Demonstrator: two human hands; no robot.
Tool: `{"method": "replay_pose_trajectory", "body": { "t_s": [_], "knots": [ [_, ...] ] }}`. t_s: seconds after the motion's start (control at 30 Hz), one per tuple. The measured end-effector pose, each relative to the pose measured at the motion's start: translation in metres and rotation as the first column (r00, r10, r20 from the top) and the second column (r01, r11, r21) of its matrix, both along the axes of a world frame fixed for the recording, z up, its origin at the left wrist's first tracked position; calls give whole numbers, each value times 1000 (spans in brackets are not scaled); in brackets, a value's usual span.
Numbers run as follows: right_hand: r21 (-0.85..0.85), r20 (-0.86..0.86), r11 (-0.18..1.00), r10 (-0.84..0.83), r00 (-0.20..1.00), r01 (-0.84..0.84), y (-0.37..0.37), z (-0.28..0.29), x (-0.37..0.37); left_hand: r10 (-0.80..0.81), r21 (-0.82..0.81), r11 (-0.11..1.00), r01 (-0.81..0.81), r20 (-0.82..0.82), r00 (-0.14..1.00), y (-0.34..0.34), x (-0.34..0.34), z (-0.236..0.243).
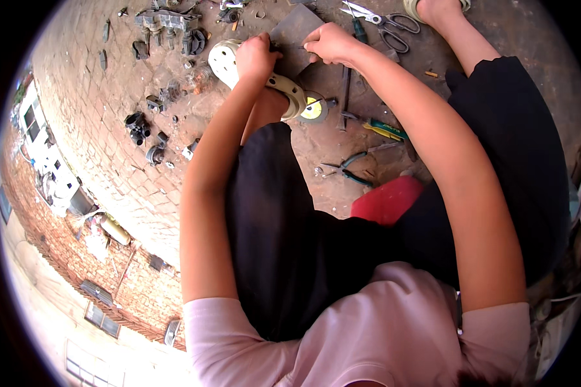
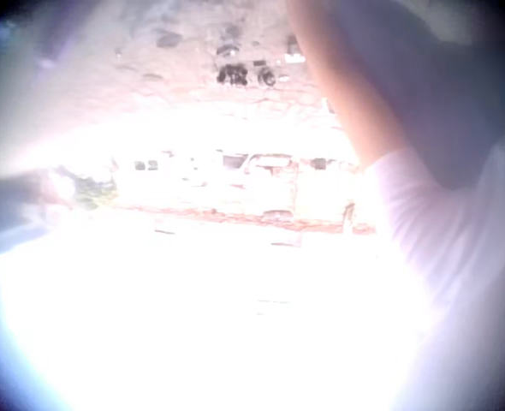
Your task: The person sits on the ground and uses pliers and a hammer to adjust and shape a small mechanical part. They repeatedly reposition the part and strike it with the hammer while holding it with pliers.
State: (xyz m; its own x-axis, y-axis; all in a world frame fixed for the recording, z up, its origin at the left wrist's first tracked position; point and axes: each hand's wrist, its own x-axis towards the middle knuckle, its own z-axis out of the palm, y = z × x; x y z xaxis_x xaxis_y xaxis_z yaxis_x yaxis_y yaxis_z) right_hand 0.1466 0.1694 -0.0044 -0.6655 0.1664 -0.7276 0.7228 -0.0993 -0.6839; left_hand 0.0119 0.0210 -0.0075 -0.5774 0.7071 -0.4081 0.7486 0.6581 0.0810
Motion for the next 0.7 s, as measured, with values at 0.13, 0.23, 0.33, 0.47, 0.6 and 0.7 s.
{"method": "replay_pose_trajectory", "body": {
  "t_s": [0.13, 0.23, 0.33, 0.47, 0.6, 0.7],
  "knots": [
    [405, -71, 896, 230, 971, -183, -5, 2, 3, -3, 36, 999, 4, -11, 1000, 0, 1, -1],
    [502, -17, 840, 247, 969, -205, -10, 20, 2, 24, 24, 999, -24, -7, 1000, 1, 6, 1],
    [543, -17, 816, 248, 969, -199, -10, 23, -1, 28, 31, 999, -28, -14, 999, 3, 6, 5],
    [526, 9, 816, 276, 961, -239, -10, 24, -1, 29, 35, 999, -29, -10, 1000, 3, 7, 7],
    [532, -14, 821, 252, 968, -206, -13, 19, -2, 30, 49, 998, -29, -9, 1000, 2, 5, 4],
    [518, -21, 839, 209, 978, -168, -15, 15, -4, 31, 74, 997, -30, -3, 1000, -1, 3, 0]
  ]
}}
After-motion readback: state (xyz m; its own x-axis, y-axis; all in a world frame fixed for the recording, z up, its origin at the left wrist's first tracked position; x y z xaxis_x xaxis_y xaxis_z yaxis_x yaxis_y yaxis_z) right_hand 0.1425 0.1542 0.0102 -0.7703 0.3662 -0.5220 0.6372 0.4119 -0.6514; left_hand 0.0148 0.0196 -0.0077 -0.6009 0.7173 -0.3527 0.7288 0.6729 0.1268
